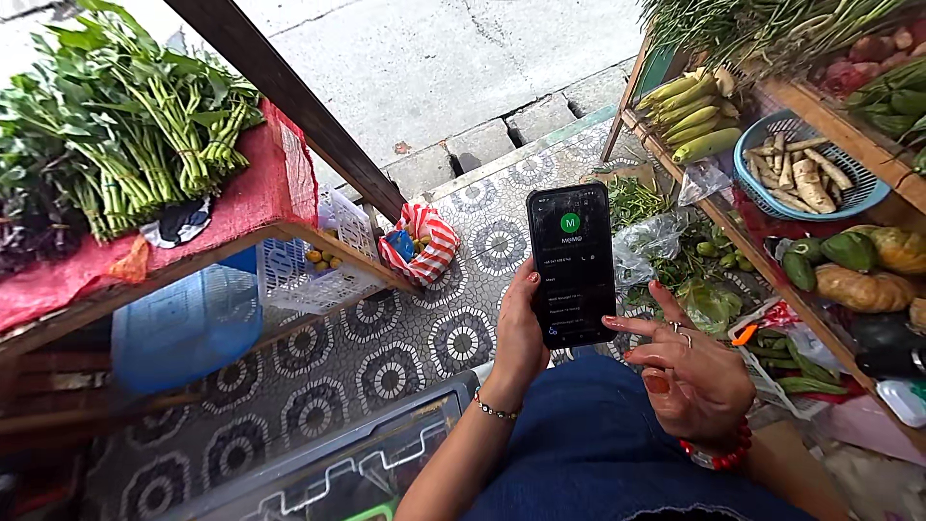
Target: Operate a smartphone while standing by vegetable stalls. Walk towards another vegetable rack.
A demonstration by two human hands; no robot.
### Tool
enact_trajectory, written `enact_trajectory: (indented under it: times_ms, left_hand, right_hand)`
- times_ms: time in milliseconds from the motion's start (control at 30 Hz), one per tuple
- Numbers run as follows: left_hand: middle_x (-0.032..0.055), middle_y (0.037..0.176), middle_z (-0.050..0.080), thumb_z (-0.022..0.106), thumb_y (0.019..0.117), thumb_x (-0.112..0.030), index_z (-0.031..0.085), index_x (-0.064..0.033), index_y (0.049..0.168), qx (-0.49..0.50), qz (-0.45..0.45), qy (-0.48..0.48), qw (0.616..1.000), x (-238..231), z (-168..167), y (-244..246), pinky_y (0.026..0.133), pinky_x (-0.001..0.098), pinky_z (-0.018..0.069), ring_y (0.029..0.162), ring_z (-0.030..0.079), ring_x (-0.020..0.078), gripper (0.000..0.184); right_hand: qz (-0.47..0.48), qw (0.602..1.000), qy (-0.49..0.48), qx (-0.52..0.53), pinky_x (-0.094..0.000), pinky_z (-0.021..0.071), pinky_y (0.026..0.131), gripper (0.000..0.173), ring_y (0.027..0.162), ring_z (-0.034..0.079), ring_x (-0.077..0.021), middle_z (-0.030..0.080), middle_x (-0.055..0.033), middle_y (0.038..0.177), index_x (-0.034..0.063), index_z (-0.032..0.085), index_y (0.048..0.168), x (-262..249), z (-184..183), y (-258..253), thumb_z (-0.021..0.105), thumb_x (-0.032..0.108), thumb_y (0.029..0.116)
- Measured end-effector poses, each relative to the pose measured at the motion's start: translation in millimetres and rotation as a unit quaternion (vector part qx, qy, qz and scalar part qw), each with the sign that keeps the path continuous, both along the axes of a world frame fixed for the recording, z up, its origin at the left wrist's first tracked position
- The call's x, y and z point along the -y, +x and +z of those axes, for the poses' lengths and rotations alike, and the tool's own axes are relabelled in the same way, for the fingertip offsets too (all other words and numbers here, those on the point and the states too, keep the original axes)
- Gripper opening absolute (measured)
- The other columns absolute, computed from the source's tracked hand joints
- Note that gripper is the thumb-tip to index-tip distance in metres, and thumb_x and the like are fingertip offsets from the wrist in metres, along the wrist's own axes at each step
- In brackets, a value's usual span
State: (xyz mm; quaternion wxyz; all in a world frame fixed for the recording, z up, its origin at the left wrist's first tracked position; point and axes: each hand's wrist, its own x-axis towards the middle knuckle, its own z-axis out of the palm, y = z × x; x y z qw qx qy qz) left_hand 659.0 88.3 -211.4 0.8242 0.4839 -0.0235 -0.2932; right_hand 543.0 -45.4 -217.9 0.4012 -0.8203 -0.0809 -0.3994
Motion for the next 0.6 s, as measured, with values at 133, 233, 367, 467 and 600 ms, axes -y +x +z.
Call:
enact_trajectory:
  times_ms: [133,233,367,467,600]
  left_hand:
    - [0.0098,0.109,0.071,0.017,0.1107,-0.023,0.053,-0.0124,0.142,0.006,-0.003,0.008,1.000,0.7,-1.9,0.1,0.087,0.0388,0.0608,0.097,0.072,0.0186,0.048]
    - [0.0107,0.110,0.071,0.017,0.1110,-0.023,0.052,-0.0115,0.143,0.009,-0.004,0.013,1.000,0.4,-4.6,-0.6,0.087,0.0391,0.0609,0.098,0.072,0.0191,0.048]
    - [0.0103,0.107,0.072,0.017,0.1108,-0.021,0.052,-0.0093,0.142,0.019,-0.016,0.019,1.000,1.7,-9.8,-3.8,0.087,0.0384,0.0613,0.096,0.073,0.0183,0.048]
    - [0.0112,0.106,0.072,0.018,0.1103,-0.019,0.051,-0.0063,0.141,0.012,-0.025,0.016,0.999,4.1,-11.6,-7.6,0.086,0.0383,0.0616,0.094,0.073,0.0187,0.047]
    - [0.0093,0.103,0.073,0.019,0.1102,-0.018,0.052,-0.0048,0.139,0.009,-0.037,0.006,0.999,6.5,-11.7,-11.5,0.085,0.0357,0.0619,0.092,0.073,0.0163,0.045]
  right_hand:
    - [-0.013,1.000,-0.003,0.000,-0.0440,0.0370,0.121,0.039,0.107,0.072,-0.0097,0.074,-0.0021,0.083,0.0115,0.060,0.084,0.8,-0.4,-1.0,0.042,0.036,0.1088]
    - [-0.041,0.999,-0.008,-0.004,-0.0453,0.0335,0.123,0.040,0.107,0.071,-0.0089,0.072,-0.0019,0.082,0.0111,0.061,0.085,4.2,-1.2,1.4,0.044,0.038,0.1084]
    - [-0.081,0.996,-0.024,-0.010,-0.0461,0.0293,0.124,0.045,0.103,0.072,-0.0103,0.072,-0.0047,0.077,0.0072,0.063,0.083,10.4,-6.1,13.8,0.046,0.042,0.1068]
    - [-0.088,0.995,-0.037,-0.009,-0.0456,0.0288,0.124,0.050,0.098,0.073,-0.0117,0.071,-0.0062,0.073,0.0055,0.064,0.081,11.3,-9.5,20.8,0.046,0.045,0.1059]
    - [-0.085,0.995,-0.041,-0.013,-0.0444,0.0327,0.122,0.051,0.083,0.072,-0.0102,0.067,-0.0056,0.067,0.0055,0.064,0.079,8.1,-12.1,24.3,0.047,0.046,0.1050]
